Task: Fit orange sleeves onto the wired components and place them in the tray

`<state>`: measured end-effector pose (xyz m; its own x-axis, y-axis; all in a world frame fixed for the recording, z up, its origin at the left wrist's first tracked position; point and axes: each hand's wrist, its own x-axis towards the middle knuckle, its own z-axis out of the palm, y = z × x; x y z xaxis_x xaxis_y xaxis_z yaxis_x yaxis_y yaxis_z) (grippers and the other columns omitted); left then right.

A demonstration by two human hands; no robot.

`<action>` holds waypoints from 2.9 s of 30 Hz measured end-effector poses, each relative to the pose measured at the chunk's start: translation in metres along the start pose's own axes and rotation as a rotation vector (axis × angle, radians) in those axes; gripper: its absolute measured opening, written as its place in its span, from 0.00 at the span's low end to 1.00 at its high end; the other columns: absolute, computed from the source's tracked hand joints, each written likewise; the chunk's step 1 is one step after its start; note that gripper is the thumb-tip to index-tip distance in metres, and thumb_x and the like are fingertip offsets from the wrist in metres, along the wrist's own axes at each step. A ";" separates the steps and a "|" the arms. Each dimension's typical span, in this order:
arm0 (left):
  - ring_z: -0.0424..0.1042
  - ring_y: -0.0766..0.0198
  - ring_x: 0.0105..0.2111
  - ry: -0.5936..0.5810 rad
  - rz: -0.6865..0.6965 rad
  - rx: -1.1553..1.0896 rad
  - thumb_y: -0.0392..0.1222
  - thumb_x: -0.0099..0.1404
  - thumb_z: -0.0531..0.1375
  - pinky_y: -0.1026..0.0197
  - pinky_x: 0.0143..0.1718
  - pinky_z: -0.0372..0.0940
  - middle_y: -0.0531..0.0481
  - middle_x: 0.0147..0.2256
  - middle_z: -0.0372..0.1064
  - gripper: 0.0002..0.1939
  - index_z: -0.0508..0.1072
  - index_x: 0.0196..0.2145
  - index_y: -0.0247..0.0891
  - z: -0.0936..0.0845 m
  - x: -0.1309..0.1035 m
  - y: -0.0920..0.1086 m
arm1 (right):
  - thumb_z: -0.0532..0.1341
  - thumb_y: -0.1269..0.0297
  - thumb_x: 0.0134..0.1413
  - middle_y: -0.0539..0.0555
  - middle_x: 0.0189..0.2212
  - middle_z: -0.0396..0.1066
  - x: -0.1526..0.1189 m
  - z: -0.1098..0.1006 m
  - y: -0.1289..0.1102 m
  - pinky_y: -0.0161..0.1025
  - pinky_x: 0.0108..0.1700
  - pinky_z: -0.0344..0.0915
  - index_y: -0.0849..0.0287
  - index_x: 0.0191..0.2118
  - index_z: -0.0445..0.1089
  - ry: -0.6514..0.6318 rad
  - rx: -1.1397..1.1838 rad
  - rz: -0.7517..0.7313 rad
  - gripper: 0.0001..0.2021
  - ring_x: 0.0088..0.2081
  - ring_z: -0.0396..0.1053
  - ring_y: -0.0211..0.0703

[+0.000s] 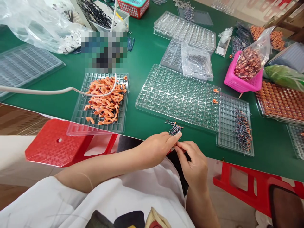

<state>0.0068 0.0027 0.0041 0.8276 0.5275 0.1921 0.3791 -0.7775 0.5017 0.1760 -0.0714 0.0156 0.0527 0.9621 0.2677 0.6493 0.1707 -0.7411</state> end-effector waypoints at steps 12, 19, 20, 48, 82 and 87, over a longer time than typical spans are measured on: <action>0.74 0.62 0.37 0.080 -0.282 -0.478 0.39 0.69 0.58 0.62 0.40 0.69 0.47 0.38 0.75 0.09 0.73 0.46 0.37 -0.015 0.006 0.003 | 0.61 0.69 0.61 0.52 0.34 0.74 0.003 -0.006 0.001 0.38 0.36 0.69 0.54 0.40 0.74 0.034 0.047 0.094 0.05 0.35 0.71 0.41; 0.75 0.65 0.36 0.124 -0.452 -0.843 0.39 0.67 0.61 0.68 0.34 0.70 0.49 0.38 0.77 0.08 0.76 0.42 0.36 -0.020 0.006 0.007 | 0.62 0.69 0.61 0.53 0.39 0.74 -0.003 -0.011 0.005 0.38 0.38 0.69 0.51 0.47 0.74 -0.026 0.312 0.174 0.10 0.39 0.72 0.42; 0.75 0.65 0.37 0.121 -0.471 -0.869 0.39 0.66 0.61 0.68 0.33 0.70 0.48 0.38 0.77 0.08 0.77 0.42 0.36 -0.019 0.006 0.007 | 0.62 0.68 0.61 0.53 0.39 0.74 -0.005 -0.010 0.007 0.38 0.37 0.69 0.51 0.47 0.74 0.008 0.321 0.197 0.10 0.38 0.72 0.41; 0.73 0.65 0.35 0.259 -0.240 -0.657 0.36 0.66 0.62 0.66 0.36 0.69 0.47 0.34 0.75 0.07 0.77 0.42 0.34 -0.012 0.003 0.003 | 0.66 0.77 0.55 0.51 0.35 0.77 -0.007 0.001 0.007 0.42 0.34 0.71 0.50 0.44 0.75 0.208 0.183 0.002 0.14 0.34 0.74 0.42; 0.66 0.66 0.28 0.252 -0.182 -0.380 0.35 0.68 0.54 0.63 0.31 0.60 0.49 0.27 0.70 0.08 0.72 0.32 0.32 -0.016 0.003 0.005 | 0.64 0.65 0.59 0.49 0.30 0.73 -0.006 0.001 0.006 0.35 0.33 0.62 0.55 0.33 0.74 0.129 0.277 0.300 0.04 0.32 0.69 0.39; 0.64 0.69 0.27 0.077 -0.378 -0.667 0.38 0.67 0.55 0.67 0.27 0.58 0.52 0.28 0.69 0.09 0.69 0.29 0.34 -0.027 0.005 0.009 | 0.64 0.62 0.58 0.49 0.28 0.71 -0.006 0.001 0.008 0.35 0.32 0.61 0.56 0.31 0.73 0.093 0.371 0.401 0.06 0.30 0.67 0.38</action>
<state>0.0033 0.0075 0.0320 0.6509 0.7577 -0.0474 0.2804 -0.1819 0.9425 0.1797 -0.0758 0.0071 0.3181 0.9472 -0.0390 0.2543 -0.1249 -0.9590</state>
